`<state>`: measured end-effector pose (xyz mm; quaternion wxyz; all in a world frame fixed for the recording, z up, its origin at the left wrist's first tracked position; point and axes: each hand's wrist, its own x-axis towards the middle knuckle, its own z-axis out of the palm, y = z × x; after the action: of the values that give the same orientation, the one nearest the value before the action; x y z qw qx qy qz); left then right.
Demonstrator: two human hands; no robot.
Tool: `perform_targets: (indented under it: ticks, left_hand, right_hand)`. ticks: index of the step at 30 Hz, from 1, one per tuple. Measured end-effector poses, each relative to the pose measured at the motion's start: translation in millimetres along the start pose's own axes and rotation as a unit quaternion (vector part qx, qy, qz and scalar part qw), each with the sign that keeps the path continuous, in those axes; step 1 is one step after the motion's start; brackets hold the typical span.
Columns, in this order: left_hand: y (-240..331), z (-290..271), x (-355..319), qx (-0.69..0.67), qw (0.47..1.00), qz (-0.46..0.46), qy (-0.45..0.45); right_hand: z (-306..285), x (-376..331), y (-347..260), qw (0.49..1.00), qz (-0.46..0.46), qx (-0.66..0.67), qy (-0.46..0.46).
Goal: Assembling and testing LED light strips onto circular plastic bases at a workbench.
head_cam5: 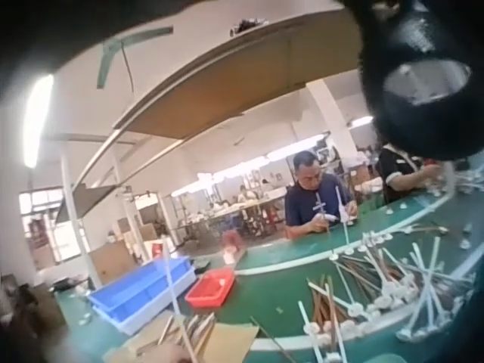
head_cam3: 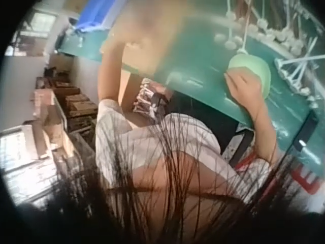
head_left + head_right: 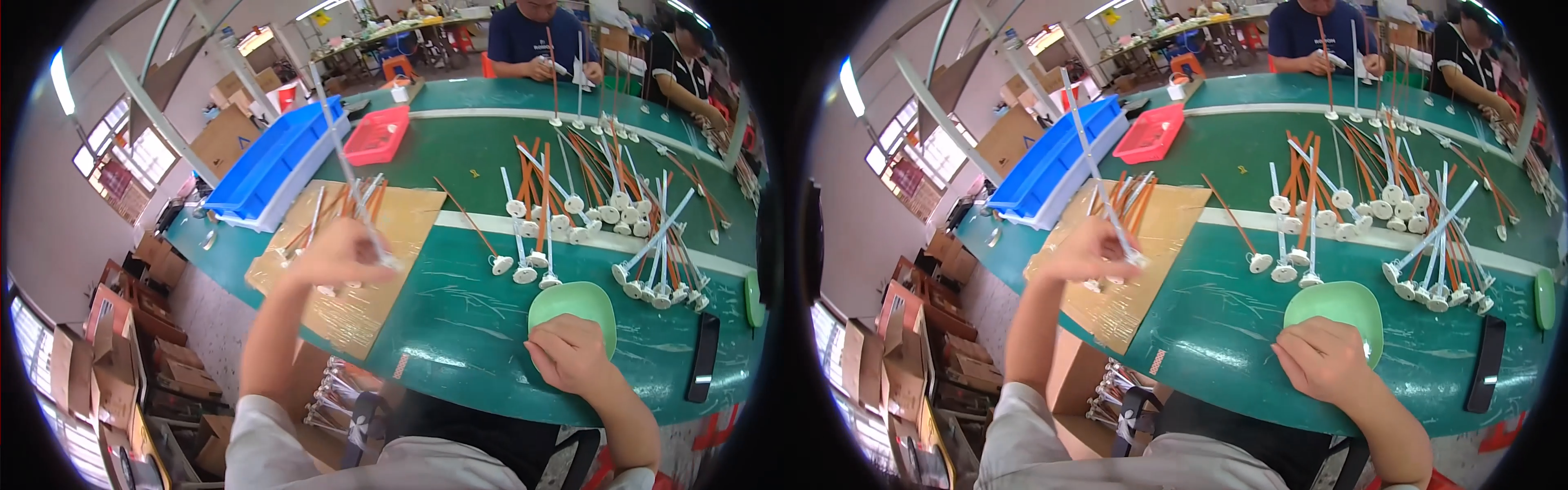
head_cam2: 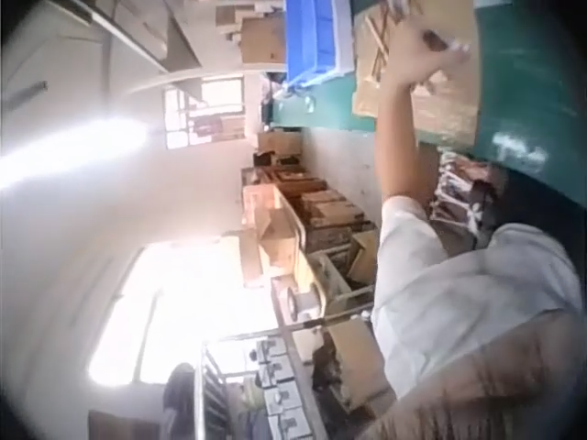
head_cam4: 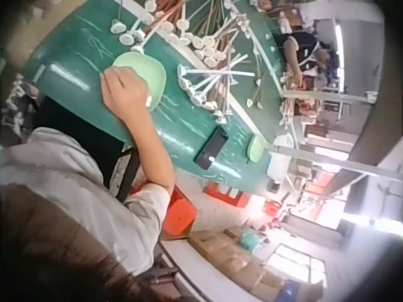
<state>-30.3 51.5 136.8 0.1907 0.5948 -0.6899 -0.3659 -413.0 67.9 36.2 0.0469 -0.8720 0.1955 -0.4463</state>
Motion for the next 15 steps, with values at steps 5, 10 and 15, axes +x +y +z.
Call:
perform_targets:
  ticks: [5,10,15]
  left_hand:
    - [-98.8,-111.4,-33.2,0.453,0.866,-0.179,0.111]
    - [-134.7,-128.3,-41.2,0.388,0.841,-0.375,0.044]
    - [-166.6,-131.9,-28.1,0.39,0.832,-0.392,0.03]
  right_hand:
    - [0.9,3.6,-12.1,0.998,-0.047,-0.004,-0.039]
    - [1.8,-2.5,-10.2,0.996,-0.053,0.002,-0.076]
    - [0.3,-2.5,-6.1,0.995,-0.052,-0.005,-0.083]
